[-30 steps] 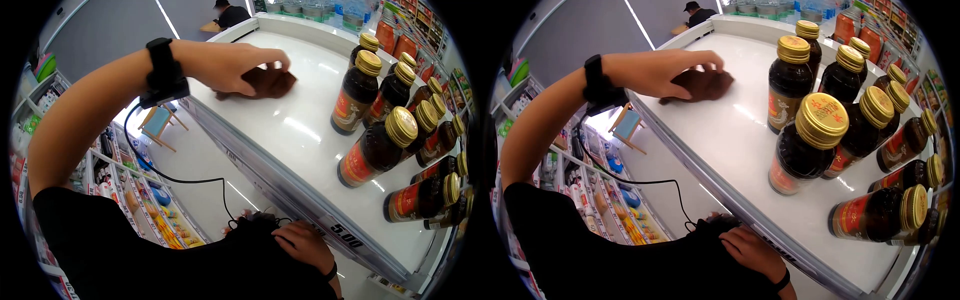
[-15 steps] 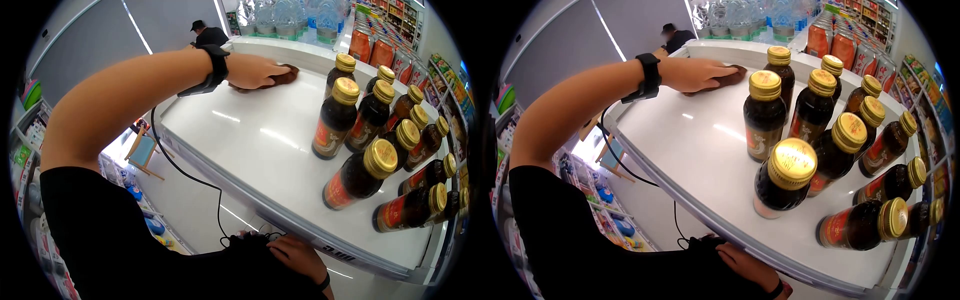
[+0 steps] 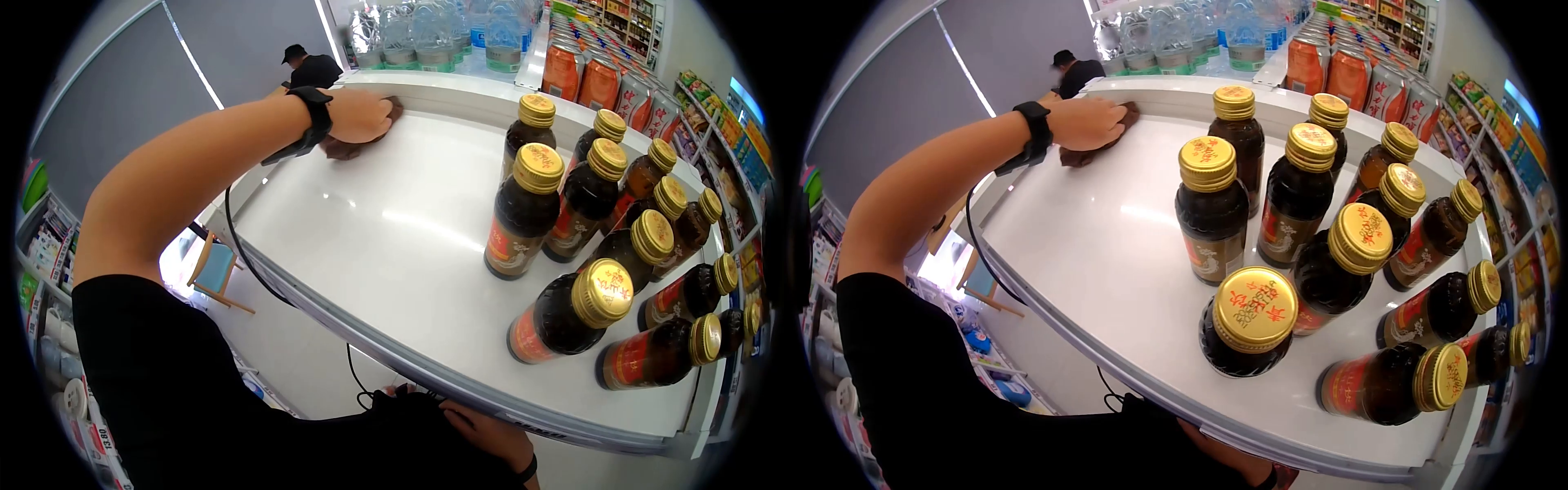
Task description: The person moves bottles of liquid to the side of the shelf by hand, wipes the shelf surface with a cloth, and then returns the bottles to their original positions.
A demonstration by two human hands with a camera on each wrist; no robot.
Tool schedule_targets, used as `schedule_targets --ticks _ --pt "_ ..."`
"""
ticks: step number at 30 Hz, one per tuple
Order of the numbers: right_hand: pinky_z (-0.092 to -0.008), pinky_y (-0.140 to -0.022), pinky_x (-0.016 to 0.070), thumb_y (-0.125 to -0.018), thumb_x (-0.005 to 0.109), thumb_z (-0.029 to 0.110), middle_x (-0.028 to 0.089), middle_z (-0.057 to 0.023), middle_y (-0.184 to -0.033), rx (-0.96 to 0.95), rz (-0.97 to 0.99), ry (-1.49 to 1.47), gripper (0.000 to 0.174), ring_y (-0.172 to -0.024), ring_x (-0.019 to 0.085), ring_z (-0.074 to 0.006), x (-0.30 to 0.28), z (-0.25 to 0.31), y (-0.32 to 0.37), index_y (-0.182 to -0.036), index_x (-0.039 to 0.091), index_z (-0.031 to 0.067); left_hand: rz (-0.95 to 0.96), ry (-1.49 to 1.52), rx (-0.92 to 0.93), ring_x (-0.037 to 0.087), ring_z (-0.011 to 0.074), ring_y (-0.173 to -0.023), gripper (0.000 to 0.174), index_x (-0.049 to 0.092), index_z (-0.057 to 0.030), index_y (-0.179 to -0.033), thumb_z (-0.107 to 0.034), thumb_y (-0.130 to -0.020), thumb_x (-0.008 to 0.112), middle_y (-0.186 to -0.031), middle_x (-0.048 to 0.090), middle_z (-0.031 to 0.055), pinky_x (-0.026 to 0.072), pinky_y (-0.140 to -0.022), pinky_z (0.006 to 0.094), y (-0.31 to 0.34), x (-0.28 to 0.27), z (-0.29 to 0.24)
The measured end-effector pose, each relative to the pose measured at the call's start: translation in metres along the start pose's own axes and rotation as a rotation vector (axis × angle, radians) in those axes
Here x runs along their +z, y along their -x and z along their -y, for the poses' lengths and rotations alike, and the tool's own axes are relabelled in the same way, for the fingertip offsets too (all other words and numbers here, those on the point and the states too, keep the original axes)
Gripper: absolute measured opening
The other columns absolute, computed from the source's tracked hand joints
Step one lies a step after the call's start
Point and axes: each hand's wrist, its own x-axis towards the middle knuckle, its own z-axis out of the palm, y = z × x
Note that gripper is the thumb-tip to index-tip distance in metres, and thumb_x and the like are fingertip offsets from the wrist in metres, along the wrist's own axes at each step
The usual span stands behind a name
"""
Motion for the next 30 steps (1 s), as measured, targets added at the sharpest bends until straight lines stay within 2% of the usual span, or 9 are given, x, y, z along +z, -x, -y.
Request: schedule_targets --ticks 4,7,10,12,15,20,22,26,30 --pt "-0.035 -0.087 0.0519 -0.09 0.065 0.027 0.069 -0.0093 -0.105 0.063 -0.042 -0.108 0.022 -0.097 0.066 -0.0267 -0.007 0.006 -0.003 -0.107 0.07 0.0135 0.005 0.018 0.027 0.063 0.039 -0.088 0.032 0.06 0.0023 -0.093 -0.022 -0.097 0.039 -0.093 0.064 0.0226 0.0486 -0.082 0.0474 -0.002 0.009 0.015" --pt "-0.0347 -0.087 0.0516 -0.091 0.065 0.027 0.069 -0.0088 -0.105 0.066 -0.067 -0.145 0.022 -0.098 0.066 -0.026 -0.006 0.005 -0.001 -0.107 0.07 0.0128 0.162 -0.034 -0.079 0.066 0.0347 -0.095 0.035 0.069 -0.0014 -0.095 -0.019 -0.093 0.04 -0.098 0.069 0.0171 0.0488 -0.089 0.0424 -0.006 0.002 0.015" --pt "-0.0345 -0.088 0.0513 -0.091 0.064 0.027 0.069 -0.0084 -0.106 0.094 -0.074 -0.085 0.023 -0.099 0.066 -0.026 -0.002 0.004 0.003 -0.108 0.07 0.0119 0.221 -0.243 0.082 0.067 0.0351 -0.094 0.033 0.07 -0.0016 -0.097 -0.017 -0.092 0.041 -0.098 0.07 0.016 0.0499 -0.089 0.0425 -0.011 0.002 0.025" --pt "-0.0346 -0.087 0.0514 -0.091 0.064 0.026 0.069 -0.0089 -0.106 0.109 -0.121 -0.149 0.023 -0.098 0.066 -0.0262 -0.002 0.007 0.003 -0.109 0.07 0.0127 0.285 -0.265 0.071 0.067 0.0354 -0.095 0.033 0.07 -0.0011 -0.097 -0.017 -0.092 0.042 -0.099 0.07 0.0165 0.0508 -0.089 0.0442 -0.013 0.001 0.025" --pt "-0.0348 -0.085 0.0521 -0.09 0.065 0.027 0.069 -0.0099 -0.105 0.122 -0.103 -0.136 0.024 -0.095 0.066 -0.0266 -0.006 0.011 0.003 -0.11 0.07 0.013 0.217 -0.016 -0.118 0.065 0.0399 -0.097 0.038 0.07 0.0026 -0.095 -0.019 -0.093 0.039 -0.103 0.067 0.0233 0.0495 -0.089 0.0475 -0.008 -0.006 0.021" --pt "-0.0348 -0.078 0.0537 -0.089 0.066 0.022 0.07 -0.01 -0.099 0.144 -0.08 -0.122 0.021 -0.089 0.068 -0.0278 -0.004 0.015 0.004 -0.106 0.07 0.0117 0.209 -0.061 -0.113 0.061 0.0435 -0.104 0.044 0.067 0.0071 -0.102 -0.024 -0.092 0.038 -0.109 0.065 0.0281 0.0448 -0.095 0.0484 -0.018 0.005 0.035" --pt "-0.0347 -0.076 0.0541 -0.088 0.067 0.02 0.07 -0.0097 -0.097 0.132 -0.081 -0.139 0.019 -0.086 0.068 -0.0281 -0.008 0.021 0.002 -0.105 0.07 0.011 0.238 -0.04 -0.254 0.062 0.0379 -0.105 0.048 0.065 0.0032 -0.11 -0.028 -0.094 0.033 -0.112 0.064 0.0244 0.045 -0.094 0.044 -0.015 -0.004 0.026" --pt "-0.0349 -0.072 0.054 -0.086 0.068 0.013 0.07 -0.0094 -0.092 0.078 -0.133 -0.217 0.015 -0.081 0.068 -0.0285 -0.012 0.029 0.0 -0.1 0.069 0.0091 0.264 0.018 -0.268 0.063 0.0383 -0.101 0.051 0.065 0.0046 -0.108 -0.032 -0.093 0.034 -0.112 0.064 0.0256 0.0473 -0.09 0.044 -0.002 -0.011 0.024" --pt "-0.0361 -0.071 0.0533 -0.084 0.069 0.011 0.068 -0.0098 -0.087 0.083 -0.117 -0.25 0.014 -0.08 0.067 -0.0292 -0.01 0.033 0.0 -0.098 0.069 0.0079 0.36 0.01 -0.343 0.068 0.0334 -0.082 0.056 0.065 0.0065 -0.104 -0.037 -0.092 0.032 -0.097 0.068 0.0224 0.0526 -0.076 0.0424 0.024 -0.033 0.0"
